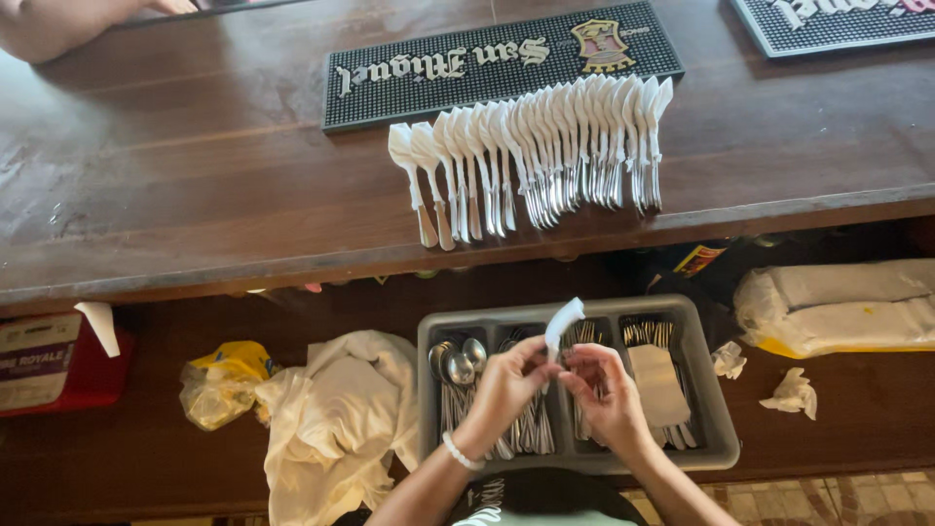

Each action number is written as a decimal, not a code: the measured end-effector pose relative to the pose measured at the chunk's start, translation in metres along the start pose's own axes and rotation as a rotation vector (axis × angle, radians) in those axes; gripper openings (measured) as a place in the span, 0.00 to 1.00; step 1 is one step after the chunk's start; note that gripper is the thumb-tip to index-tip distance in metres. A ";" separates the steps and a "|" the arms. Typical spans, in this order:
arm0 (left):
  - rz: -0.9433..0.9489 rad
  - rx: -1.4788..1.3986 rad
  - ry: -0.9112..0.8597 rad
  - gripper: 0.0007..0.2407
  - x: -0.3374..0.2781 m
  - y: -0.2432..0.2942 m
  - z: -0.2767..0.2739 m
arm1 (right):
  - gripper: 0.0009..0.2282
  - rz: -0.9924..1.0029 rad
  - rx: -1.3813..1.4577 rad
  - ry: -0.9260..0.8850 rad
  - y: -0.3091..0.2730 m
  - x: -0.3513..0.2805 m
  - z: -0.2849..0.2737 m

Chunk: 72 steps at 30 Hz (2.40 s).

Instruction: The person wraps individual forks and spoons in paper napkins and places them back into a grey organizer tray.

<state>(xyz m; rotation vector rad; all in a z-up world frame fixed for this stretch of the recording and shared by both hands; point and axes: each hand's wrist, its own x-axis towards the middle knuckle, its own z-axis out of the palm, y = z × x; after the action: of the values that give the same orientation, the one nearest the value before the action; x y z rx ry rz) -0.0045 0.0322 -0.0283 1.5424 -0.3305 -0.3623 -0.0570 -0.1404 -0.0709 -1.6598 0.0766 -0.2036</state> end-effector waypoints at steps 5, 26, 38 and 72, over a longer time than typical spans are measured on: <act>0.027 0.120 -0.035 0.23 -0.003 0.008 0.011 | 0.11 -0.194 -0.062 -0.047 -0.036 0.027 -0.006; -0.302 -0.045 0.181 0.18 -0.105 -0.181 -0.061 | 0.10 -0.117 -0.367 0.373 0.004 0.372 -0.153; -0.264 0.090 -0.056 0.16 -0.070 -0.102 -0.030 | 0.06 -0.414 -0.801 0.478 0.036 0.085 -0.134; -0.242 -0.037 -0.071 0.16 -0.037 -0.076 -0.017 | 0.09 0.384 -0.226 0.151 0.110 0.015 -0.135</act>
<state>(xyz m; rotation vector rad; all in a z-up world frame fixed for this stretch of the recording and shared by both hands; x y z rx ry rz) -0.0323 0.0636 -0.1040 1.5388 -0.1913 -0.6108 -0.0581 -0.2862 -0.1673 -1.8158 0.5450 -0.0274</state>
